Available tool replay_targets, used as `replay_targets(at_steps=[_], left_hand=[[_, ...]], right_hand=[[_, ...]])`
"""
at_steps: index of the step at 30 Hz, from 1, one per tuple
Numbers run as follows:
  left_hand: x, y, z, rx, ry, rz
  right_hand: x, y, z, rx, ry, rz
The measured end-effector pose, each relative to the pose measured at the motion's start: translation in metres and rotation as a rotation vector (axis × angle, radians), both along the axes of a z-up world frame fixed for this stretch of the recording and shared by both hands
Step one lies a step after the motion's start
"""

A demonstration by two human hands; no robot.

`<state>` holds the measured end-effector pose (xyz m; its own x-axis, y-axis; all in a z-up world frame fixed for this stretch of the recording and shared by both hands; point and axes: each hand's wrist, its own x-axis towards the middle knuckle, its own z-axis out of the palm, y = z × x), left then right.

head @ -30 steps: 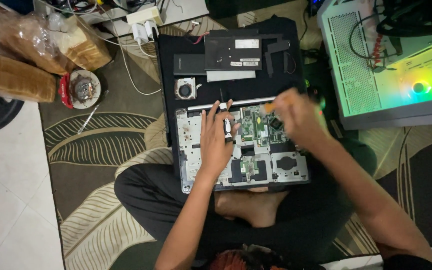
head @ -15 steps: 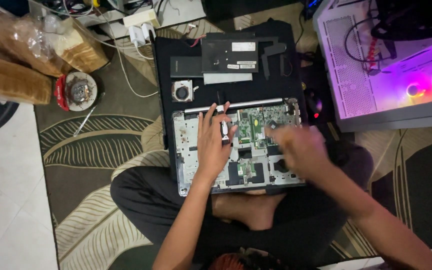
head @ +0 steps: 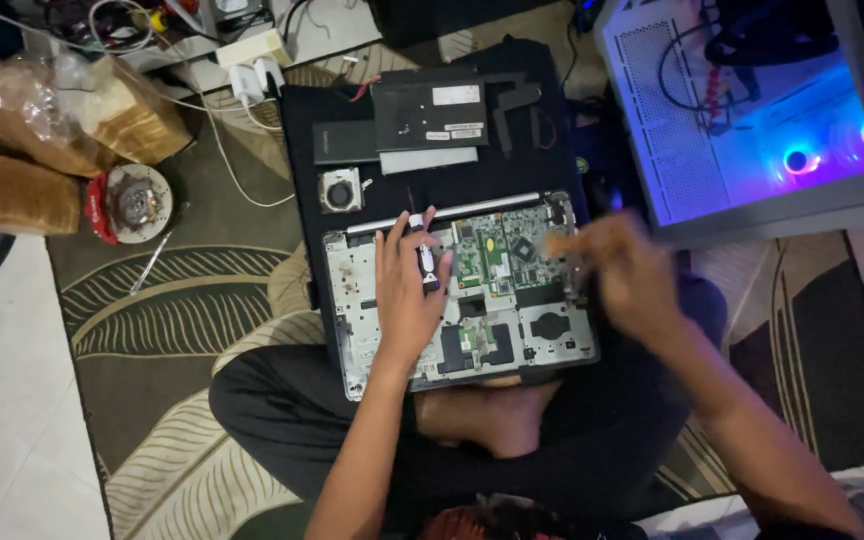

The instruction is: The person is sitting on the floor repairing a disassembled laptop. They use a screwdriver to tighten screws on the motherboard and casing, and a plastic pry tool to adjust internal components. The person handles the laptop chassis and various small parts while working.

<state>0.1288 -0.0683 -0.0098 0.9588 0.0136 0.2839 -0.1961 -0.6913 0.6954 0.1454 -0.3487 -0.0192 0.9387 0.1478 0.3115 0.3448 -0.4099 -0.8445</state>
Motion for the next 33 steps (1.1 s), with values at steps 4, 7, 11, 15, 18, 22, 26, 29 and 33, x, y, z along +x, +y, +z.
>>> replay_targets(at_steps=[4,7,11,15,18,22,26,29,33], left_hand=[[-0.001,0.0,0.002,0.001,0.002,-0.003],[0.0,-0.001,0.005,0.004,-0.009,0.015],[-0.002,-0.001,0.009,-0.009,-0.006,0.017],[-0.002,-0.001,0.013,-0.007,-0.033,0.011],[-0.001,-0.002,0.017,-0.022,-0.014,0.007],[-0.001,-0.001,0.012,-0.028,-0.011,0.011],[-0.002,0.001,0.008,-0.032,-0.013,0.001],[0.0,0.001,0.009,-0.031,-0.006,0.004],[-0.001,0.002,0.005,-0.037,0.028,-0.002]], right_hand=[[0.022,-0.011,0.011,-0.018,-0.119,-0.145],[0.003,-0.009,0.001,-0.08,-0.1,-0.144],[-0.039,-0.007,-0.005,-0.104,-0.026,-0.151],[-0.045,-0.005,0.009,-0.159,-0.093,-0.257],[-0.047,0.021,-0.012,-0.113,-0.091,-0.273],[-0.055,0.074,-0.01,-0.135,-0.06,-0.156],[-0.019,0.064,-0.012,-0.016,-0.053,-0.269],[-0.016,0.083,-0.024,-0.065,-0.006,-0.172],[0.0,0.092,-0.02,-0.025,-0.016,-0.044]])
